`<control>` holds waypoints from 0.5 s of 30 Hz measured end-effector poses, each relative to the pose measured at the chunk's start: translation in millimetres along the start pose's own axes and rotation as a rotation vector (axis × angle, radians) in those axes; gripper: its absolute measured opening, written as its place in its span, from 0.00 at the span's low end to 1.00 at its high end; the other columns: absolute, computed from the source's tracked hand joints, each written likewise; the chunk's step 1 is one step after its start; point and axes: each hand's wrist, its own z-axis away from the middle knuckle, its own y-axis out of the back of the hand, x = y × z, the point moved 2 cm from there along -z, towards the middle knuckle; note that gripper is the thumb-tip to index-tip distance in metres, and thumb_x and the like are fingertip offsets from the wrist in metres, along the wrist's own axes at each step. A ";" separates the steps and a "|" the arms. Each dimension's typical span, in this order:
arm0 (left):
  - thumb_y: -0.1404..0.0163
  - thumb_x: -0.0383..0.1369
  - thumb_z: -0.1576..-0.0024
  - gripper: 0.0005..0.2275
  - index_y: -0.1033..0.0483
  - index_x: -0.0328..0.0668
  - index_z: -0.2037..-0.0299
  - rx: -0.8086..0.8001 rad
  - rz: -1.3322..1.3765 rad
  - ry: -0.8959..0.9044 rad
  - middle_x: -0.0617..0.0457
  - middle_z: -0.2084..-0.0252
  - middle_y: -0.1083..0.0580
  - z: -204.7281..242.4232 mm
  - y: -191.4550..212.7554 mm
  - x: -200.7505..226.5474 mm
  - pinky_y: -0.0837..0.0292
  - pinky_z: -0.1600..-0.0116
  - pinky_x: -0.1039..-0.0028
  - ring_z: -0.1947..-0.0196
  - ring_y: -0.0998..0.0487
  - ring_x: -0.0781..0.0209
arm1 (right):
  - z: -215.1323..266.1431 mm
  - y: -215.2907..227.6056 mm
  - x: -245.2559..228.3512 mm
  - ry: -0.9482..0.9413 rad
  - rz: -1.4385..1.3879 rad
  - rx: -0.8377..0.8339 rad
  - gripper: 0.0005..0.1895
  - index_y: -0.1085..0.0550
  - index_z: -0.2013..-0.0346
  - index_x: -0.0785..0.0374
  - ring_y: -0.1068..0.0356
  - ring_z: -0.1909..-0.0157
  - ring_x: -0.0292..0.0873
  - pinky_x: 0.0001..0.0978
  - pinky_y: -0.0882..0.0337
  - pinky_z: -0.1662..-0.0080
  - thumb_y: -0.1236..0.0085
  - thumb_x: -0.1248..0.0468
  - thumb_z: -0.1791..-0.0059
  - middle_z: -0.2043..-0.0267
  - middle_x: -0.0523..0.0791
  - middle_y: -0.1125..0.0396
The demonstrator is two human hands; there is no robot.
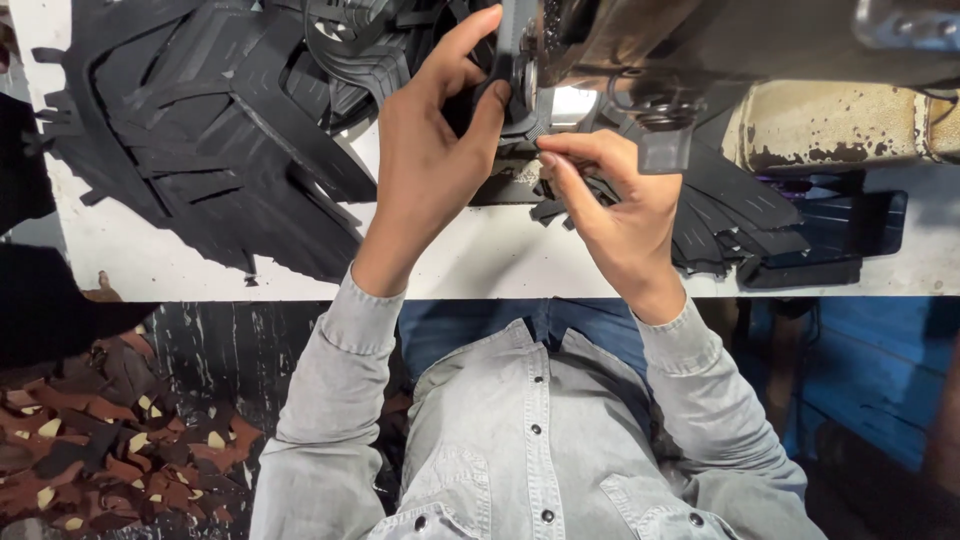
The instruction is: Stitching together pieces of black material using a sewing machine to form shoe components.
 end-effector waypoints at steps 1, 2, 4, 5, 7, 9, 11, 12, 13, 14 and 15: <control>0.44 0.25 0.37 0.21 0.29 0.45 0.34 0.011 -0.025 0.045 0.59 0.71 0.27 -2.7 -0.5 -1.0 0.44 0.70 0.78 0.75 0.38 0.74 | -0.8 1.3 -5.4 0.103 0.141 -0.005 0.08 0.22 0.49 0.69 0.26 0.59 0.36 0.25 0.28 0.55 0.39 0.77 0.44 0.60 0.46 0.27; 0.44 0.25 0.37 0.21 0.29 0.45 0.34 0.010 -0.026 0.044 0.59 0.71 0.27 -4.2 -1.0 -4.1 0.44 0.70 0.78 0.75 0.38 0.74 | -2.5 1.1 -6.7 0.103 0.140 -0.002 0.08 0.22 0.49 0.69 0.26 0.59 0.36 0.25 0.28 0.55 0.39 0.77 0.44 0.60 0.46 0.27; 0.45 0.23 0.35 0.19 0.29 0.44 0.33 0.003 0.021 -0.034 0.61 0.71 0.27 -6.5 -2.3 -9.1 0.38 0.65 0.80 0.72 0.34 0.77 | -4.8 1.0 -11.7 0.231 0.264 0.036 0.11 0.21 0.49 0.67 0.30 0.62 0.39 0.27 0.31 0.58 0.40 0.79 0.44 0.59 0.46 0.28; 0.45 0.23 0.35 0.19 0.29 0.44 0.33 0.001 0.021 -0.034 0.61 0.71 0.27 -6.9 -3.5 -7.1 0.38 0.65 0.80 0.72 0.34 0.77 | -5.6 1.5 -14.8 0.230 0.263 0.037 0.11 0.21 0.49 0.67 0.30 0.62 0.39 0.27 0.31 0.58 0.40 0.79 0.44 0.59 0.46 0.28; 0.48 0.22 0.35 0.17 0.32 0.39 0.36 0.011 0.182 0.008 0.61 0.74 0.31 -6.3 -4.5 -4.1 0.39 0.62 0.82 0.72 0.34 0.76 | -5.8 1.4 -20.6 0.208 0.350 0.055 0.13 0.21 0.47 0.67 0.31 0.60 0.42 0.31 0.32 0.56 0.41 0.79 0.45 0.60 0.48 0.29; 0.50 0.22 0.35 0.11 0.29 0.36 0.43 0.018 0.261 0.008 0.61 0.67 0.27 6.4 -12.8 -10.8 0.35 0.58 0.83 0.66 0.31 0.77 | -9.0 1.6 -33.2 0.314 0.467 0.144 0.12 0.21 0.51 0.68 0.31 0.58 0.47 0.35 0.31 0.54 0.40 0.79 0.48 0.60 0.49 0.28; 0.52 0.22 0.34 0.06 0.25 0.33 0.50 0.027 0.344 0.005 0.61 0.61 0.24 19.4 -22.3 -13.5 0.32 0.54 0.84 0.61 0.28 0.77 | -7.8 4.1 -32.9 0.423 0.589 0.232 0.11 0.22 0.55 0.68 0.31 0.56 0.53 0.39 0.31 0.53 0.40 0.79 0.51 0.60 0.51 0.28; 0.51 0.24 0.32 0.08 0.24 0.32 0.46 0.063 0.380 0.064 0.61 0.59 0.23 27.8 -26.9 -14.4 0.30 0.52 0.84 0.59 0.26 0.77 | -4.4 5.9 -24.3 0.383 0.532 0.214 0.09 0.22 0.54 0.68 0.30 0.55 0.50 0.37 0.30 0.52 0.39 0.77 0.49 0.59 0.50 0.27; 0.51 0.25 0.30 0.10 0.24 0.31 0.41 0.099 0.416 0.124 0.60 0.56 0.22 36.4 -31.6 -15.2 0.29 0.51 0.85 0.57 0.25 0.76 | -0.9 7.6 -15.7 0.342 0.476 0.196 0.08 0.22 0.53 0.68 0.28 0.55 0.47 0.34 0.29 0.52 0.38 0.76 0.47 0.58 0.50 0.27; 0.51 0.25 0.30 0.10 0.24 0.31 0.41 0.097 0.415 0.125 0.60 0.56 0.22 37.9 -32.2 -8.5 0.29 0.51 0.85 0.57 0.25 0.76 | 0.3 4.9 -11.9 0.340 0.475 0.198 0.08 0.22 0.53 0.68 0.28 0.55 0.47 0.34 0.29 0.52 0.38 0.76 0.47 0.58 0.50 0.27; 0.50 0.26 0.31 0.11 0.25 0.33 0.40 0.120 0.421 0.174 0.61 0.60 0.23 39.7 -32.5 -2.8 0.30 0.55 0.85 0.61 0.26 0.78 | 0.6 2.2 -5.0 0.191 0.278 0.136 0.07 0.22 0.51 0.68 0.26 0.56 0.41 0.29 0.28 0.52 0.40 0.75 0.44 0.58 0.47 0.26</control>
